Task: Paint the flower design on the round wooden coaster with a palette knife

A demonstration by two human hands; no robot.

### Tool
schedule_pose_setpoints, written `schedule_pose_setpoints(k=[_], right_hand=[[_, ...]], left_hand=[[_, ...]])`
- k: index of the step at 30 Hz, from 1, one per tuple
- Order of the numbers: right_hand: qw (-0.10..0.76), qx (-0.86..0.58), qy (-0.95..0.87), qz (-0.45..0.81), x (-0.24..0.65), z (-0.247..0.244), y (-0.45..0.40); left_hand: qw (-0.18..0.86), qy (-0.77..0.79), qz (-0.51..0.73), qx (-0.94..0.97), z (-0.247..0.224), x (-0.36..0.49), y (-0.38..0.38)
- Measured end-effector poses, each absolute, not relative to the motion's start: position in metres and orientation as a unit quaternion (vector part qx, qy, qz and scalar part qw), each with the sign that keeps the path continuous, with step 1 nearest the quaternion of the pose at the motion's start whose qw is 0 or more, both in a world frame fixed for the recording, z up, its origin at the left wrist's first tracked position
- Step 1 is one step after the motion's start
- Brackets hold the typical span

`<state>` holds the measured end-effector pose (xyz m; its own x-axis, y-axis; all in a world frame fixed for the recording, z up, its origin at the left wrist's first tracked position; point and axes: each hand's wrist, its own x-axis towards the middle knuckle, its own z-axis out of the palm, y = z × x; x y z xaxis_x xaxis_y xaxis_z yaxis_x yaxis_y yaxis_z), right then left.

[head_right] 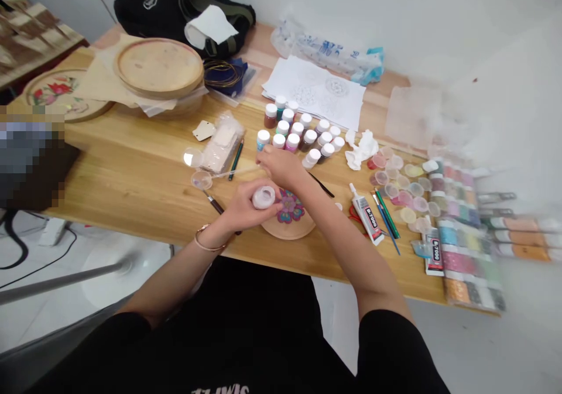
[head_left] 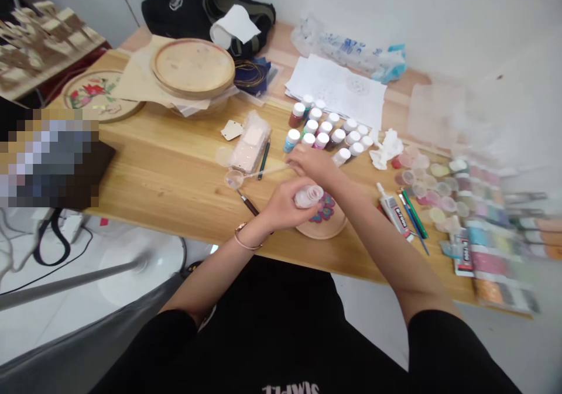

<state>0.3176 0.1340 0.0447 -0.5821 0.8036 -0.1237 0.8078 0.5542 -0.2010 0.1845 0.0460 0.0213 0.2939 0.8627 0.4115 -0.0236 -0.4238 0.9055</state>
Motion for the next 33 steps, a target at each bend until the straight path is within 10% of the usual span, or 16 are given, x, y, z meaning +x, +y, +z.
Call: schedule_pose_setpoints(k=[33], right_hand=[[0.036,0.495,0.864,-0.084,0.319,0.076,0.126]], left_hand=[[0.473,0.336,0.499,0.643,0.024,0.180,0.046]])
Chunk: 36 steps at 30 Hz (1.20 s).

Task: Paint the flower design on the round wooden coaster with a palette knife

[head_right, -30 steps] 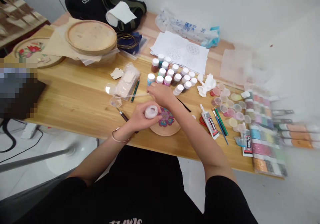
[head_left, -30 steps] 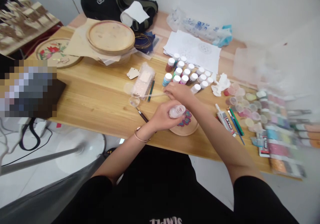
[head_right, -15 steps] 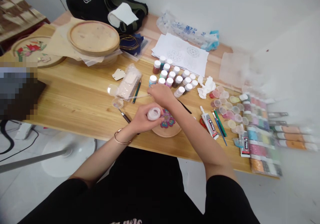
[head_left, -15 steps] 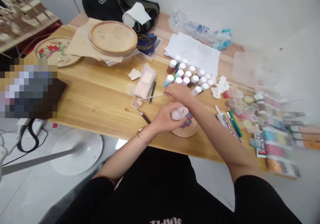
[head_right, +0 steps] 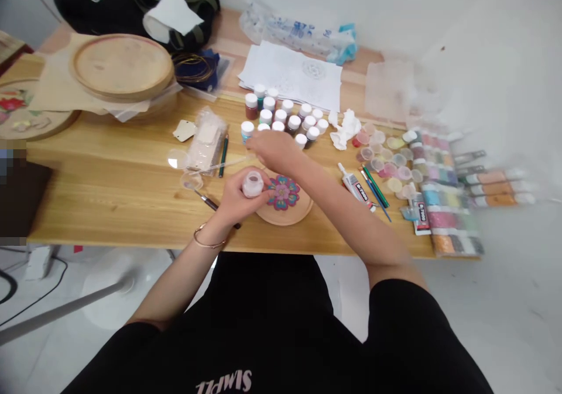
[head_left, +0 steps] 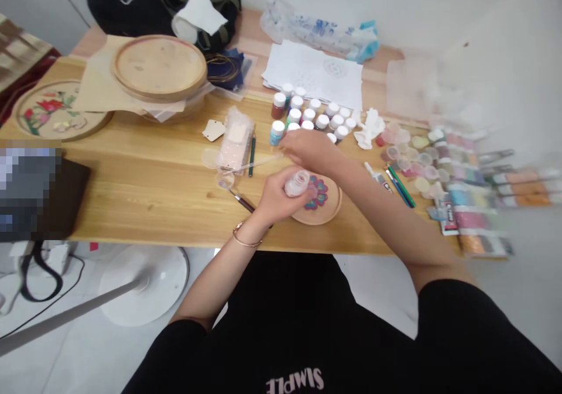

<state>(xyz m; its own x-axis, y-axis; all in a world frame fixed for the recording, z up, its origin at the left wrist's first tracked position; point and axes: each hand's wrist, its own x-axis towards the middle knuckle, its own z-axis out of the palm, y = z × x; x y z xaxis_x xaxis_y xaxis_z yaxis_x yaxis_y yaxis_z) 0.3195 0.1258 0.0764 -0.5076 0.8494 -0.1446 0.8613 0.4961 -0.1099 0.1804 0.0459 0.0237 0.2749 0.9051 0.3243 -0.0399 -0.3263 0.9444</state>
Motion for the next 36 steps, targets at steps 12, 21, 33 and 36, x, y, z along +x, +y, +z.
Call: schedule_pose_setpoints(k=[12,21,33,36], right_hand=[[-0.050,0.640,0.764,-0.059,0.467,0.054,0.021],[-0.072,0.626,0.770,-0.103,0.436,0.083,-0.003],[-0.243,0.432,0.866,-0.067,0.410,0.129,-0.041],[-0.241,0.398,0.884,-0.032,0.409,0.134,-0.048]], left_hand=[[0.464,0.366,0.465,0.659,0.019,0.185,0.048],[0.434,0.360,0.440,0.699,0.036,0.196,0.032],[0.303,0.351,0.352,0.813,0.053,0.207,-0.009],[0.293,0.354,0.351,0.816,0.056,0.205,-0.019]])
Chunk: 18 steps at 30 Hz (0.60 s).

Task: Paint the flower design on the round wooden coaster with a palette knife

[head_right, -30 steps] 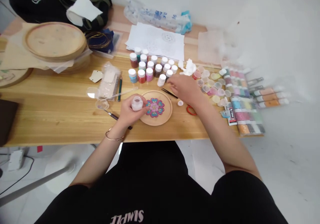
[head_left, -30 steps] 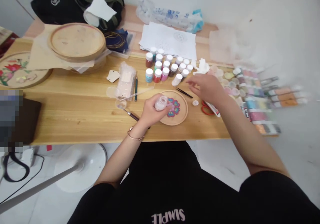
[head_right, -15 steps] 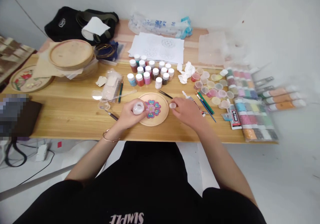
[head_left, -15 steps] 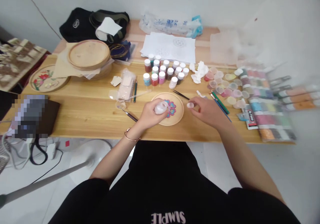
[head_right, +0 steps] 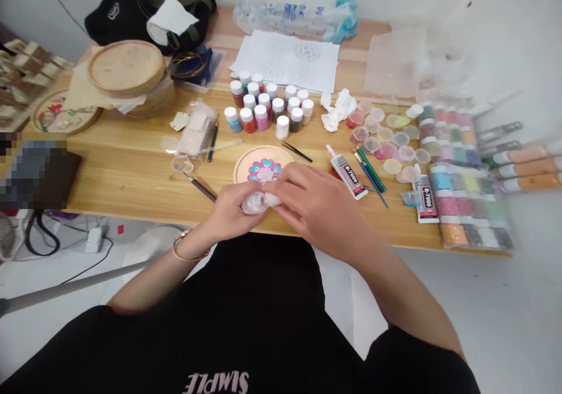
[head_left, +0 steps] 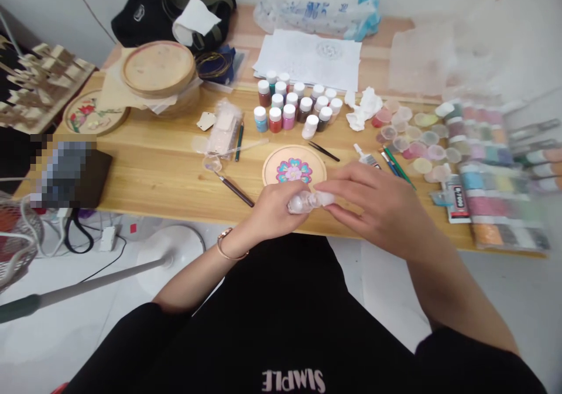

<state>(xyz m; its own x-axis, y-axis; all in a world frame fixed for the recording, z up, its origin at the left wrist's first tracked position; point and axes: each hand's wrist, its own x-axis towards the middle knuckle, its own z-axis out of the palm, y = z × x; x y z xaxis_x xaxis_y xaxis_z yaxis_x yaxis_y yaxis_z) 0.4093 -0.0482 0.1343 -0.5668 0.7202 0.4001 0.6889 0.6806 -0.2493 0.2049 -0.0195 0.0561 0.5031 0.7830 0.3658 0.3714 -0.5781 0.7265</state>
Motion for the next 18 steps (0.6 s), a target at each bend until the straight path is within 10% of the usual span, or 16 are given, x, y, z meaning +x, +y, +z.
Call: schedule_pose_setpoints(k=[18], right_hand=[[0.105,-0.453,-0.864,0.191,0.388,0.136,-0.040]], left_hand=[[0.274,0.471,0.215,0.810,0.060,0.192,-0.044]])
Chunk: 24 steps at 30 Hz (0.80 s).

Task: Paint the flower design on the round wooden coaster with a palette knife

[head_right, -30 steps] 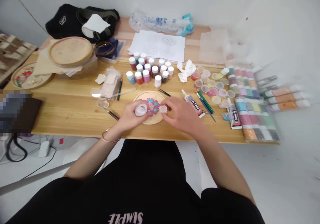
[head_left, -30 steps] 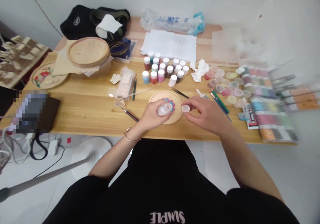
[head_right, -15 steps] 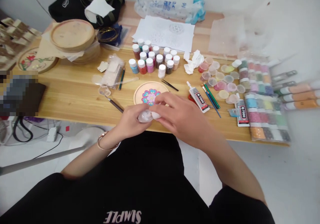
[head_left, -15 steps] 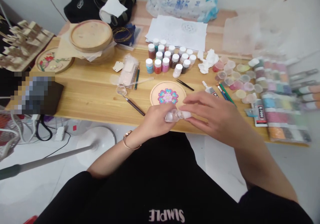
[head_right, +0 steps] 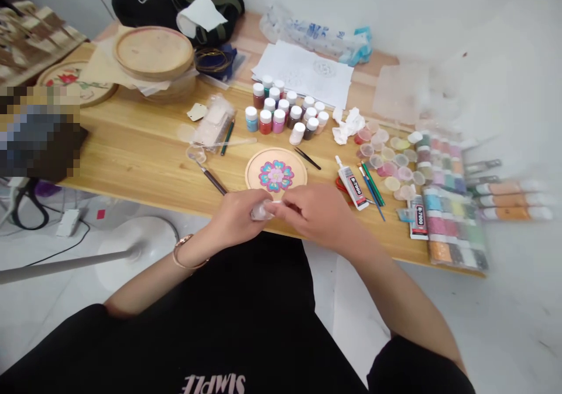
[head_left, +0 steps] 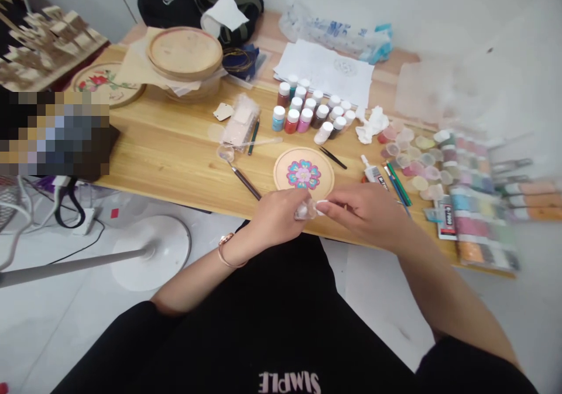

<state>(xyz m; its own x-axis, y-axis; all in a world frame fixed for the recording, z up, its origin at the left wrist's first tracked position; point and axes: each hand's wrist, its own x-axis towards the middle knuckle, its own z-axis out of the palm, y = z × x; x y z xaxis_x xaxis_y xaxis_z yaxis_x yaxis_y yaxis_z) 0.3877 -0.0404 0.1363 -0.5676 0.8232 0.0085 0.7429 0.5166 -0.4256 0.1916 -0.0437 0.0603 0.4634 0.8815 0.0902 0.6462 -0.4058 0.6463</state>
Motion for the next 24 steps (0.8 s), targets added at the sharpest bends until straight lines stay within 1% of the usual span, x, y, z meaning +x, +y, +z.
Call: schedule_pose_setpoints(k=[4,10,14,19,24], right_hand=[[0.110,-0.413,-0.875,0.228,0.385,0.140,-0.032],[0.050,-0.424,-0.892,0.149,0.376,0.139,-0.021],[0.081,-0.385,-0.908,0.143,0.369,0.139,-0.015],[0.042,-0.409,-0.904,0.120,0.364,0.137,-0.010],[0.063,-0.405,-0.905,0.117,0.360,0.137,-0.013]], left_hand=[[0.308,0.481,0.199,0.796,0.059,0.185,-0.038],[0.299,0.475,0.214,0.800,0.053,0.178,-0.031],[0.295,0.469,0.241,0.797,0.049,0.172,-0.028],[0.263,0.468,0.267,0.800,0.045,0.168,-0.023],[0.250,0.451,0.279,0.810,0.040,0.169,-0.020]])
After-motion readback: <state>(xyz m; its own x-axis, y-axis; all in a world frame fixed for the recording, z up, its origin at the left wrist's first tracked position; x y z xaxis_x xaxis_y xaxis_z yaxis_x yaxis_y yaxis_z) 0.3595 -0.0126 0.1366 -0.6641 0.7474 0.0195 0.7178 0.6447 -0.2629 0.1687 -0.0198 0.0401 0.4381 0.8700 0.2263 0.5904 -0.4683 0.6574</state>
